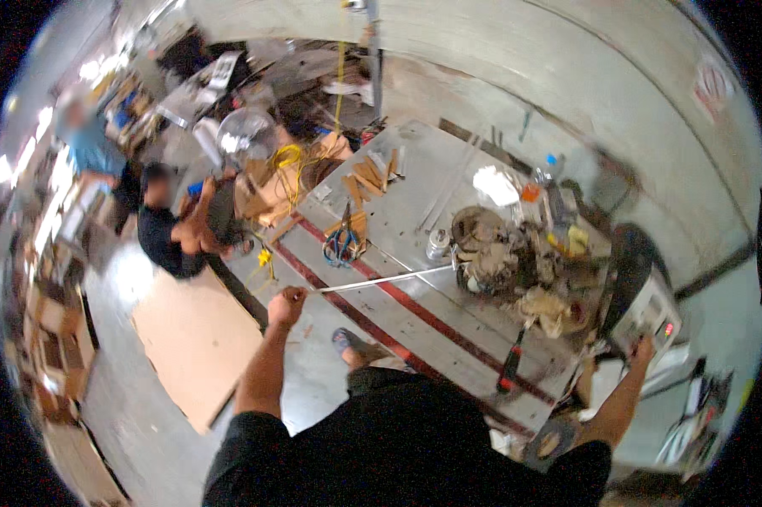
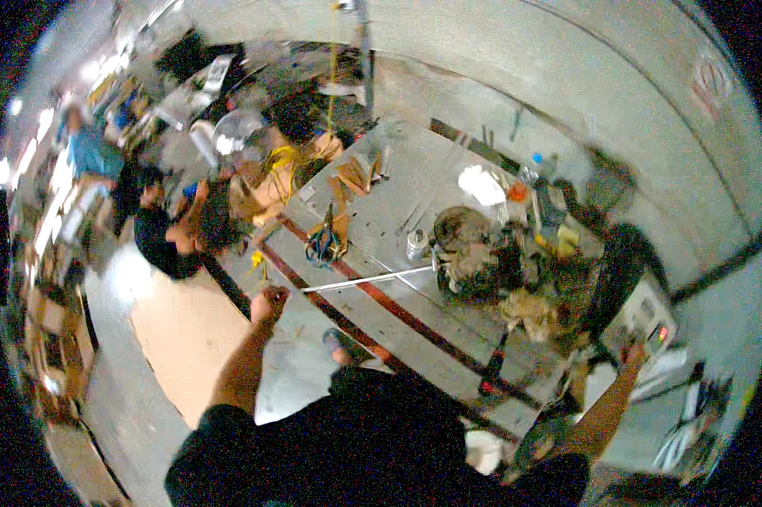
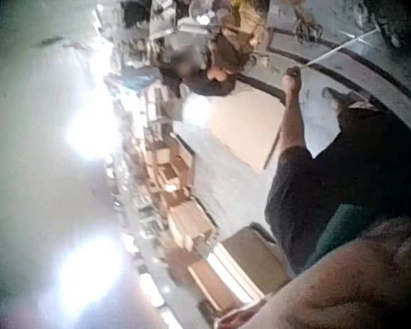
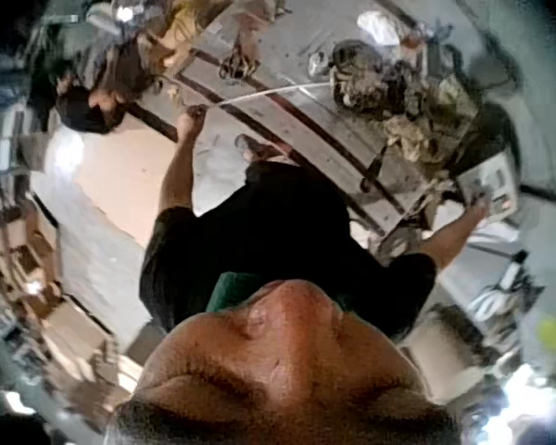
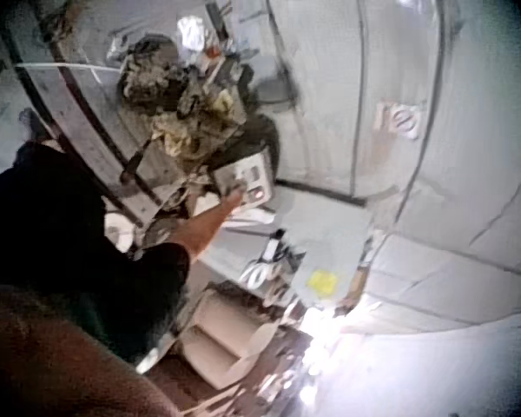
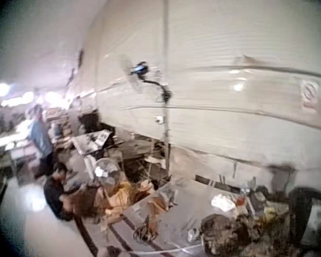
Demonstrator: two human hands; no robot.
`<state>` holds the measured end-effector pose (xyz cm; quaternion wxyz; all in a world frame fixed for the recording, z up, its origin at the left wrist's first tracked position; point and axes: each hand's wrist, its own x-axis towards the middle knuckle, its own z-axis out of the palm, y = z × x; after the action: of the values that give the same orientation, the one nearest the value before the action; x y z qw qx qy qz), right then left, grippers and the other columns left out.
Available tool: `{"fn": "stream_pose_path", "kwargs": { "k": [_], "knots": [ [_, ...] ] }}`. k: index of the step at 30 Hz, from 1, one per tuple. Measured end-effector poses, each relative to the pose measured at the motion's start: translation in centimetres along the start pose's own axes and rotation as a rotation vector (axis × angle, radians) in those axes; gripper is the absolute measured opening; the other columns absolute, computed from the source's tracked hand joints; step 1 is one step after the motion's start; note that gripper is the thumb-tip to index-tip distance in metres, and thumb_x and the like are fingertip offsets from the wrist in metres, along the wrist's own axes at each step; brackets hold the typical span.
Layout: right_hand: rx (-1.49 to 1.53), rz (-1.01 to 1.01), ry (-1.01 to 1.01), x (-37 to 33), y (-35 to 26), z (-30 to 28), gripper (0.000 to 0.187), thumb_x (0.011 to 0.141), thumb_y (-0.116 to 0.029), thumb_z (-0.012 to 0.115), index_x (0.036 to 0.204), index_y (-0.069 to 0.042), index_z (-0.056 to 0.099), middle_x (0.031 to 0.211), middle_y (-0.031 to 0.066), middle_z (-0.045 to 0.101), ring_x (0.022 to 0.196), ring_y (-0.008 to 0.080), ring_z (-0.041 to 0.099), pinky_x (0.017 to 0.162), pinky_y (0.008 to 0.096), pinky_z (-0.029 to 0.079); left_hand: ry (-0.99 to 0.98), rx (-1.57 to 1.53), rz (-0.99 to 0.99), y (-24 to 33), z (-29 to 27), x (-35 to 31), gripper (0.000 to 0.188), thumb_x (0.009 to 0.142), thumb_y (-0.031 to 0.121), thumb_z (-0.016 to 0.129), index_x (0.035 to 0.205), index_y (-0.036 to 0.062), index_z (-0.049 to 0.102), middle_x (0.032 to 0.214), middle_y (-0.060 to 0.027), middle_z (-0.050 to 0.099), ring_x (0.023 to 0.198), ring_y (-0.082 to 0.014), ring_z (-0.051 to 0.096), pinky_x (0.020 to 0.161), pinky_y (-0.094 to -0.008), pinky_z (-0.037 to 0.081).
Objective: The person measures aluminum strips using a tape measure and aligns them on a work surface, occasionally picking up and turning them.
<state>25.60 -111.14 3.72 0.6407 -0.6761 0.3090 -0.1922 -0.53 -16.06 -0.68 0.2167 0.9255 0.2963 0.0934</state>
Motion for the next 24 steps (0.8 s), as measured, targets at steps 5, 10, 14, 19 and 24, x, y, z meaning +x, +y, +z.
{"fn": "stream_pose_path", "kwargs": {
  "k": [5, 10, 14, 19, 24],
  "knots": [
    [0.264, 0.123, 0.125, -8.3, -5.2, -1.0, 0.031, 0.091, -0.036, 0.054, 0.075, -0.010, 0.059, 0.056, 0.0004, 0.050, 0.039, 0.0109, 0.033, 0.037, 0.0236, 0.033, -0.036, -0.084, 0.028, 3.7, -0.8, -0.1, 0.023, 0.085, 0.031, 0.057, 0.092, 0.0122, 0.069, 0.090, -0.0103, 0.065, 0.085, -0.0323, 0.062, 0.072, -0.0409, 0.050],
    [0.009, -0.061, 0.156, -15.3, 0.4, 4.8, 0.022, 0.093, -0.028, 0.050, 0.088, -0.009, 0.060, 0.072, 0.0010, 0.051, 0.053, 0.0102, 0.037, 0.046, 0.0252, 0.028, 0.072, -0.075, 0.064, -0.6, -0.5, -0.8, 0.020, 0.085, 0.028, 0.058, 0.093, 0.0134, 0.069, 0.093, -0.0085, 0.066, 0.085, -0.0328, 0.063, 0.071, -0.0410, 0.051],
    [0.054, -0.057, -0.162, -22.0, 7.6, 7.0, 0.020, 0.088, -0.027, 0.063, 0.098, -0.009, 0.060, 0.088, 0.0000, 0.059, 0.065, 0.0083, 0.047, 0.053, 0.0241, 0.039, 0.021, -0.141, 0.061, -1.3, -1.0, 0.0, 0.019, 0.084, 0.028, 0.060, 0.092, 0.0123, 0.069, 0.091, -0.0085, 0.066, 0.081, -0.0309, 0.064, 0.070, -0.0394, 0.051],
    [-0.200, -0.229, -0.528, -42.6, 6.6, 19.3, 0.023, 0.090, -0.029, 0.056, 0.085, -0.007, 0.063, 0.059, -0.0019, 0.048, 0.050, 0.0075, 0.042, 0.045, 0.0250, 0.031, 0.002, -0.192, 0.116, -3.4, -2.3, 0.5, 0.014, 0.083, 0.023, 0.063, 0.092, 0.0138, 0.068, 0.089, -0.0078, 0.066, 0.080, -0.0286, 0.064, 0.069, -0.0368, 0.051],
    [-0.382, 0.021, -0.760, -57.3, 6.2, 27.7, 0.026, 0.088, -0.029, 0.058, 0.089, -0.005, 0.066, 0.072, -0.0004, 0.059, 0.062, 0.0087, 0.052, 0.054, 0.0225, 0.040, -0.144, -0.297, 0.045, -6.4, -2.2, 2.4, 0.017, 0.086, 0.025, 0.059, 0.095, 0.0135, 0.068, 0.095, -0.0084, 0.066, 0.083, -0.0285, 0.064, 0.072, -0.0369, 0.051]
  ]
}}
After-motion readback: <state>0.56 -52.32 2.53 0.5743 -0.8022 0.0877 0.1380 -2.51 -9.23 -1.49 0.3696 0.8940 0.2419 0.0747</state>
